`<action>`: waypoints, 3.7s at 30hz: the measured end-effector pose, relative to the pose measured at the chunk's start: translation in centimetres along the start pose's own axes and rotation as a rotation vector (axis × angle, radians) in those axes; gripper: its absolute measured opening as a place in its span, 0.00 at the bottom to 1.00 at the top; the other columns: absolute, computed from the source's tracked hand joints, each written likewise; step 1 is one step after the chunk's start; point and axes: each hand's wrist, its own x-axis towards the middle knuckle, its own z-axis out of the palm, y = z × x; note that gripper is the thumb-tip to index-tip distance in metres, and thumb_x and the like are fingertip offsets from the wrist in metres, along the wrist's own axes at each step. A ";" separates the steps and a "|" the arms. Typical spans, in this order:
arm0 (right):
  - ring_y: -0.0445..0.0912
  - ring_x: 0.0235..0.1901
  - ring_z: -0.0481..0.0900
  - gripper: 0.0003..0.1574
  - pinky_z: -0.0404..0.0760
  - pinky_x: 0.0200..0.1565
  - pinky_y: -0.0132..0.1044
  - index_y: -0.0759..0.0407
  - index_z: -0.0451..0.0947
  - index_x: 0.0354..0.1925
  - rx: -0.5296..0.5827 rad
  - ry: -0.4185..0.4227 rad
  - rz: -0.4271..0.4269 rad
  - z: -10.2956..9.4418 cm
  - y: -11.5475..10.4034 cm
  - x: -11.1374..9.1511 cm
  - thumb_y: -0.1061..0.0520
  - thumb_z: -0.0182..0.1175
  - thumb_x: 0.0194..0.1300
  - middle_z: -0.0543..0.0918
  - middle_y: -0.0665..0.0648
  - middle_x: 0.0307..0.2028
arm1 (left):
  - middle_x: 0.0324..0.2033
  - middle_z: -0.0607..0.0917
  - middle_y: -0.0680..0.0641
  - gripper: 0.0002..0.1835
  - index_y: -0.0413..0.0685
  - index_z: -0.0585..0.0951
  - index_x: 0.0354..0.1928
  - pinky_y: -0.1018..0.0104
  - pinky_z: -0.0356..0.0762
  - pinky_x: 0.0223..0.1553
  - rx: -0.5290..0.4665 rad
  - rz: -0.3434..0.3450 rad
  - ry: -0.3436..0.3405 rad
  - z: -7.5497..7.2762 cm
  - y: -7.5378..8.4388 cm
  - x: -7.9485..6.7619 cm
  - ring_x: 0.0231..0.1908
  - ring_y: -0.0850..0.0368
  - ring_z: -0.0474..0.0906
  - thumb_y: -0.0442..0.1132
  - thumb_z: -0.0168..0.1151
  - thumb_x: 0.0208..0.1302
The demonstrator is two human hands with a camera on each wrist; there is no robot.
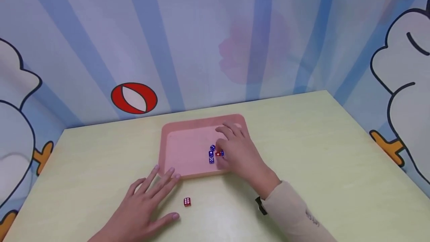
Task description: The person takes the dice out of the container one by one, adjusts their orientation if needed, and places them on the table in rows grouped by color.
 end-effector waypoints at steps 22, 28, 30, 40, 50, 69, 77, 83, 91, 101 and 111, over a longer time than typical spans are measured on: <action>0.59 0.75 0.69 0.12 0.69 0.71 0.58 0.50 0.84 0.30 -0.001 -0.047 -0.225 0.9 -4.5 -2.2 0.53 0.81 0.59 0.82 0.57 0.65 | 0.83 0.59 0.57 0.49 0.70 0.60 0.84 0.36 0.66 0.70 0.014 -0.034 -0.051 -0.2 -0.1 -0.4 0.84 0.42 0.44 0.81 0.51 0.66; 0.57 0.75 0.69 0.15 0.70 0.71 0.58 0.48 0.81 0.29 0.001 -0.083 -0.251 1.7 -5.0 -2.3 0.52 0.81 0.59 0.82 0.56 0.65 | 0.82 0.62 0.57 0.47 0.67 0.62 0.83 0.42 0.71 0.64 0.051 0.038 0.100 0.2 -0.3 -0.8 0.83 0.41 0.51 0.77 0.56 0.68; 0.57 0.75 0.69 0.15 0.70 0.71 0.58 0.47 0.81 0.28 -0.002 -0.097 -0.259 1.9 -5.0 -2.4 0.51 0.81 0.59 0.82 0.56 0.65 | 0.82 0.62 0.57 0.46 0.67 0.62 0.83 0.43 0.72 0.62 0.060 0.052 0.118 0.2 -0.3 -0.7 0.83 0.42 0.51 0.76 0.56 0.69; 0.59 0.75 0.68 0.15 0.66 0.72 0.60 0.45 0.81 0.24 0.049 -0.127 -0.243 2.6 -4.4 -3.2 0.53 0.79 0.58 0.82 0.56 0.66 | 0.84 0.58 0.57 0.47 0.67 0.59 0.84 0.40 0.69 0.65 0.026 0.062 0.055 -0.1 0.6 0.0 0.84 0.42 0.48 0.76 0.54 0.70; 0.60 0.76 0.66 0.13 0.65 0.73 0.63 0.44 0.83 0.24 0.052 -0.165 -0.224 2.4 -3.6 -3.7 0.53 0.80 0.58 0.80 0.57 0.68 | 0.84 0.58 0.56 0.45 0.66 0.59 0.84 0.39 0.70 0.67 0.012 0.090 0.056 -0.2 1.2 1.0 0.84 0.42 0.48 0.75 0.53 0.72; 0.61 0.76 0.66 0.12 0.65 0.73 0.64 0.45 0.84 0.27 0.075 -0.183 -0.257 2.8 -3.4 -2.6 0.52 0.81 0.56 0.80 0.58 0.68 | 0.84 0.57 0.56 0.45 0.67 0.59 0.84 0.39 0.70 0.67 0.036 0.053 0.032 -0.4 0.8 1.1 0.84 0.42 0.47 0.75 0.52 0.72; 0.60 0.75 0.68 0.10 0.68 0.70 0.64 0.46 0.85 0.33 0.130 -0.056 -0.229 1.9 -2.6 -2.3 0.52 0.80 0.59 0.80 0.57 0.67 | 0.83 0.61 0.54 0.45 0.63 0.63 0.83 0.44 0.73 0.64 0.081 0.088 0.105 -0.1 0.6 0.7 0.83 0.41 0.51 0.75 0.53 0.72; 0.61 0.72 0.71 0.07 0.69 0.69 0.64 0.49 0.86 0.35 0.145 0.051 -0.205 1.7 -0.9 -1.4 0.57 0.77 0.63 0.83 0.59 0.62 | 0.83 0.61 0.54 0.45 0.65 0.62 0.83 0.43 0.72 0.65 0.064 0.092 0.104 0.1 0.7 0.9 0.83 0.42 0.51 0.75 0.54 0.71; 0.65 0.69 0.73 0.06 0.68 0.69 0.65 0.57 0.87 0.42 0.119 0.067 -0.143 2.2 2.1 0.7 0.62 0.71 0.65 0.84 0.64 0.60 | 0.83 0.61 0.54 0.46 0.65 0.62 0.84 0.43 0.71 0.65 0.060 0.090 0.109 0.5 0.4 0.6 0.83 0.42 0.51 0.75 0.55 0.70; 0.64 0.69 0.72 0.13 0.60 0.73 0.67 0.59 0.88 0.48 0.083 -0.075 -0.041 3.1 4.4 2.4 0.59 0.72 0.66 0.83 0.66 0.62 | 0.83 0.61 0.53 0.47 0.65 0.61 0.84 0.44 0.72 0.64 0.083 0.069 0.079 0.5 0.5 0.8 0.83 0.41 0.52 0.76 0.54 0.70; 0.65 0.68 0.74 0.13 0.65 0.68 0.73 0.62 0.87 0.51 0.073 -0.089 -0.017 3.1 5.1 2.6 0.62 0.63 0.71 0.83 0.67 0.60 | 0.82 0.62 0.55 0.46 0.68 0.61 0.84 0.44 0.70 0.64 0.097 0.046 0.055 0.0 0.6 0.9 0.82 0.43 0.54 0.76 0.54 0.70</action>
